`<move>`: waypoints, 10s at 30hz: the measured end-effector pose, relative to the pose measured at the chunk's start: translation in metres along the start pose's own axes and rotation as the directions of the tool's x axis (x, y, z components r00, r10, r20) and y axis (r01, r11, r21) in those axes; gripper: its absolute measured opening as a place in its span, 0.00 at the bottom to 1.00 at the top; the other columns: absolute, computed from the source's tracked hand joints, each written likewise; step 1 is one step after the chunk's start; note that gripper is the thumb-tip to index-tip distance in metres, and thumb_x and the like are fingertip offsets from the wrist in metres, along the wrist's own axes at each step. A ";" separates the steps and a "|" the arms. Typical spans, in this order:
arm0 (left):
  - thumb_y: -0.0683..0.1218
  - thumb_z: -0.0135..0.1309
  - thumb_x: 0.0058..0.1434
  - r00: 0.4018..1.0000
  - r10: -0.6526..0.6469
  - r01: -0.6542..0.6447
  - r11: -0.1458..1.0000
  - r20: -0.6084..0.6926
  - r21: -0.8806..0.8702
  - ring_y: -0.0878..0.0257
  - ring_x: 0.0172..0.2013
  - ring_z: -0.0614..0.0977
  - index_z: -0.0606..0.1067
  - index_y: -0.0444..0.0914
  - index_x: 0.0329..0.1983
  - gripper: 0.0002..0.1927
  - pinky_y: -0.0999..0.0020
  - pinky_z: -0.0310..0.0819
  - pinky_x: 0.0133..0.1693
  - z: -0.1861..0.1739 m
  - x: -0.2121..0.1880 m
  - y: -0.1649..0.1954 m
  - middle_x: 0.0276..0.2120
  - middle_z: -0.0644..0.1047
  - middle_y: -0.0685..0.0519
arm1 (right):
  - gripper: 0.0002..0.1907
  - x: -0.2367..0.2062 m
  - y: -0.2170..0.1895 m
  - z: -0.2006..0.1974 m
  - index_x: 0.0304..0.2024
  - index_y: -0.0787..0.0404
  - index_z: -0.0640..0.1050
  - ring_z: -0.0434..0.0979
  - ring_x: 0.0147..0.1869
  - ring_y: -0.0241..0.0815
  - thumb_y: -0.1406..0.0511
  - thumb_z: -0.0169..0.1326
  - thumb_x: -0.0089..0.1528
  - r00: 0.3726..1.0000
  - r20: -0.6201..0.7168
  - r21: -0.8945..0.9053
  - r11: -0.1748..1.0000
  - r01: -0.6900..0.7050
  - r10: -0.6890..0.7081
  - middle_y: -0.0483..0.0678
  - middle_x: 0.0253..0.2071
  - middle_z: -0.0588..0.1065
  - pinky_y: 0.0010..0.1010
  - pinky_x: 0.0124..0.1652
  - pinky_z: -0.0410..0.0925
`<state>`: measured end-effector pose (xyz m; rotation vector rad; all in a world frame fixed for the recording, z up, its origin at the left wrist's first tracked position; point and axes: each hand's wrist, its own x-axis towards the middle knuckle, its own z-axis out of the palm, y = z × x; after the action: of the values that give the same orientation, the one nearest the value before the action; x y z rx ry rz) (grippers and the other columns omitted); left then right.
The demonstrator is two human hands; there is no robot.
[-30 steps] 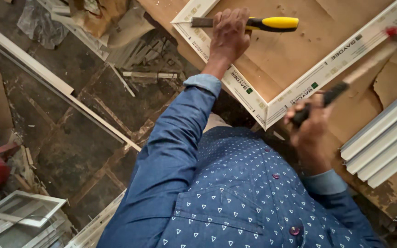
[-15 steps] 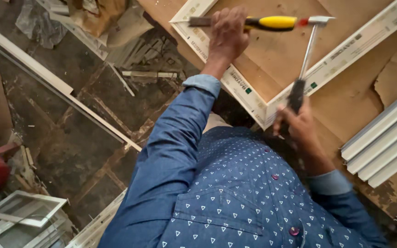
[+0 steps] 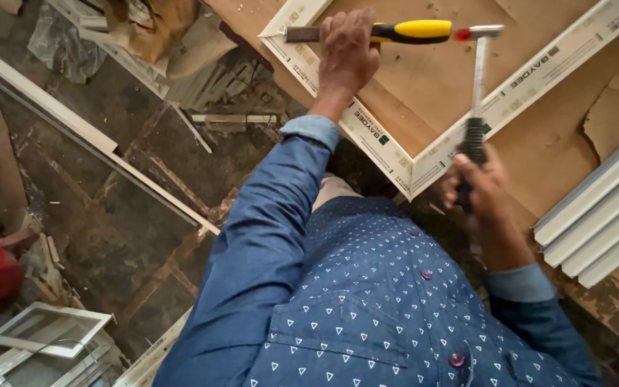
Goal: The person assembles a rectangular frame from white profile strips on a workbench. They hold a flat chisel-like tool against the frame corner joints and tap it with a small hammer to seat the mitred corners, working around the frame and repositioning the tools repeatedly, then lift the assembled frame at the end.
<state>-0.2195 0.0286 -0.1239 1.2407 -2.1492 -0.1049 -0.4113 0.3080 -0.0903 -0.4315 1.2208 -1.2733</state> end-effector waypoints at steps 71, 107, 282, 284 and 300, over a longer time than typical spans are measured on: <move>0.42 0.55 0.48 0.989 -0.137 0.134 0.989 -0.052 -0.057 0.53 0.44 0.78 0.76 0.44 0.34 0.09 0.55 0.60 0.55 -0.005 0.009 -0.012 0.34 0.79 0.51 | 0.13 0.016 -0.009 0.047 0.55 0.56 0.60 0.73 0.31 0.42 0.64 0.48 0.73 0.984 -0.091 0.191 0.967 0.168 -0.153 0.48 0.33 0.68 0.36 0.31 0.72; 0.41 0.54 0.46 0.979 -0.187 0.189 0.982 -0.086 0.017 0.51 0.53 0.74 0.80 0.44 0.41 0.18 0.51 0.58 0.62 0.002 0.008 -0.017 0.43 0.78 0.51 | 0.12 0.017 -0.024 0.050 0.52 0.57 0.62 0.69 0.26 0.40 0.61 0.48 0.72 0.997 0.066 0.030 0.999 -0.037 0.035 0.46 0.29 0.65 0.34 0.24 0.67; 0.58 0.68 0.55 0.972 0.230 -0.232 0.972 0.047 0.044 0.57 0.41 0.75 0.73 0.45 0.46 0.22 0.55 0.64 0.44 -0.070 0.002 -0.033 0.38 0.72 0.56 | 0.10 -0.005 0.005 0.078 0.52 0.60 0.61 0.74 0.34 0.43 0.63 0.46 0.76 0.992 0.042 0.184 0.977 0.111 -0.121 0.50 0.35 0.69 0.36 0.35 0.74; 0.58 0.68 0.54 0.967 0.254 -0.254 0.967 0.007 0.035 0.57 0.42 0.75 0.73 0.45 0.46 0.23 0.56 0.64 0.44 -0.070 0.002 -0.033 0.38 0.72 0.56 | 0.10 -0.008 0.007 0.082 0.51 0.59 0.61 0.75 0.34 0.42 0.62 0.46 0.75 0.991 0.009 0.191 0.973 0.127 -0.131 0.49 0.35 0.69 0.36 0.36 0.75; 0.59 0.67 0.56 0.978 0.187 -0.188 0.982 0.091 0.002 0.56 0.42 0.75 0.74 0.46 0.43 0.21 0.55 0.64 0.45 -0.073 0.001 -0.030 0.37 0.72 0.55 | 0.10 -0.006 0.000 0.088 0.52 0.59 0.61 0.70 0.28 0.42 0.63 0.46 0.73 0.988 0.152 0.017 0.999 -0.038 0.035 0.49 0.32 0.68 0.34 0.27 0.69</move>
<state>-0.1561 0.0289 -0.0770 1.0503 -2.3363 -0.0702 -0.3347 0.2824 -0.0556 -0.4806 1.0830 -1.1980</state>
